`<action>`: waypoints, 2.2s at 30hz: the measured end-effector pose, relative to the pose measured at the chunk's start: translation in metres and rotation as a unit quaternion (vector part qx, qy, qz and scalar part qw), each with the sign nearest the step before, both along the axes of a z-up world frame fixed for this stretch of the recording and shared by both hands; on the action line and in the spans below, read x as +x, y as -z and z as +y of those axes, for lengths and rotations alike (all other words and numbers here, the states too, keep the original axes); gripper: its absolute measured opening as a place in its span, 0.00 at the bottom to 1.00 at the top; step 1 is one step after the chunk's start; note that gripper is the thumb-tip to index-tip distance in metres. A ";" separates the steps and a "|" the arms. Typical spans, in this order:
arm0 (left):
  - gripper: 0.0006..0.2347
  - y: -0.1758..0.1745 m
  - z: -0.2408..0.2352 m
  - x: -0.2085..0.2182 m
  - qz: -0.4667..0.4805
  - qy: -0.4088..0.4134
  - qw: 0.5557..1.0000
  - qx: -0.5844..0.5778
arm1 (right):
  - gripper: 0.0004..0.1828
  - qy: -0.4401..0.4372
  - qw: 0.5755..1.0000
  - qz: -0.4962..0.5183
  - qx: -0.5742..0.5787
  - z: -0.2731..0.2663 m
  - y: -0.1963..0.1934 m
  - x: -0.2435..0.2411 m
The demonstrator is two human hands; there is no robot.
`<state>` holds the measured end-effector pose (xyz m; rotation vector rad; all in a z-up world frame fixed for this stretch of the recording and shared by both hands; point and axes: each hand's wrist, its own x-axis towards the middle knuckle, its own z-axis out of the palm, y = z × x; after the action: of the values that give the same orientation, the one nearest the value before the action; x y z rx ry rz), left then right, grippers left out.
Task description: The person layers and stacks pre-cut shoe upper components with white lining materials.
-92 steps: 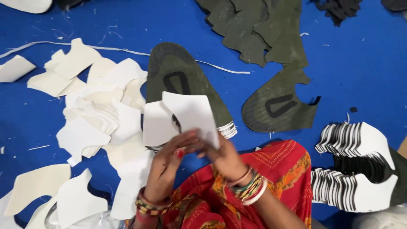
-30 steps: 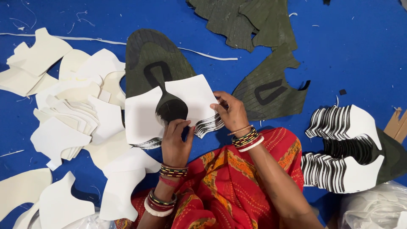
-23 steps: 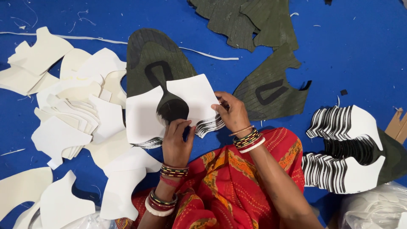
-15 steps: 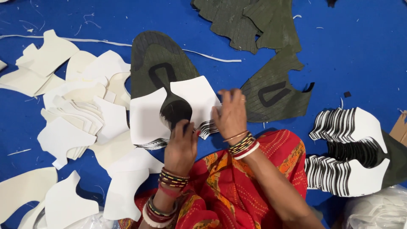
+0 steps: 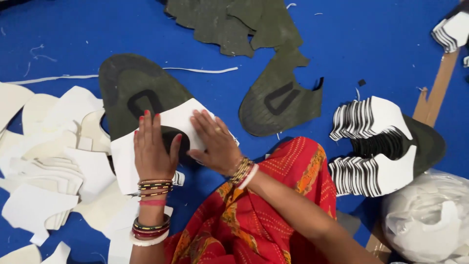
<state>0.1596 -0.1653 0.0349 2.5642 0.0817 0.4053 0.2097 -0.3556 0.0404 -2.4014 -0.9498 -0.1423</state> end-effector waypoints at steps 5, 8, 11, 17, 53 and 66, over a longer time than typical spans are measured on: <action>0.30 0.006 -0.002 -0.003 -0.003 -0.039 0.999 0.020 | 0.20 0.192 0.979 0.061 0.019 -0.101 0.052 0.019; 0.29 0.005 -0.001 0.001 0.012 -0.036 0.999 0.026 | 0.25 0.161 0.982 0.059 -0.084 -0.118 0.034 0.039; 0.27 0.004 0.005 0.001 0.018 -0.031 0.999 0.013 | 0.24 0.107 0.984 0.052 -0.133 -0.129 0.039 0.047; 0.21 -0.030 -0.002 -0.014 -0.100 -0.034 0.991 -0.080 | 0.08 0.202 0.975 -0.078 0.051 -0.157 0.012 0.061; 0.29 -0.092 0.076 -0.024 -0.032 -0.048 0.893 -0.447 | 0.36 -0.067 0.939 0.249 0.226 0.015 -0.081 0.111; 0.34 -0.016 0.078 -0.021 0.123 -0.222 0.902 -0.350 | 0.36 0.012 0.961 0.263 0.081 0.043 -0.027 0.101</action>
<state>0.1388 -0.0869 0.0514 1.8438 0.7719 0.1614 0.3110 -0.3123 0.0673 -2.1328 -0.6312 0.3809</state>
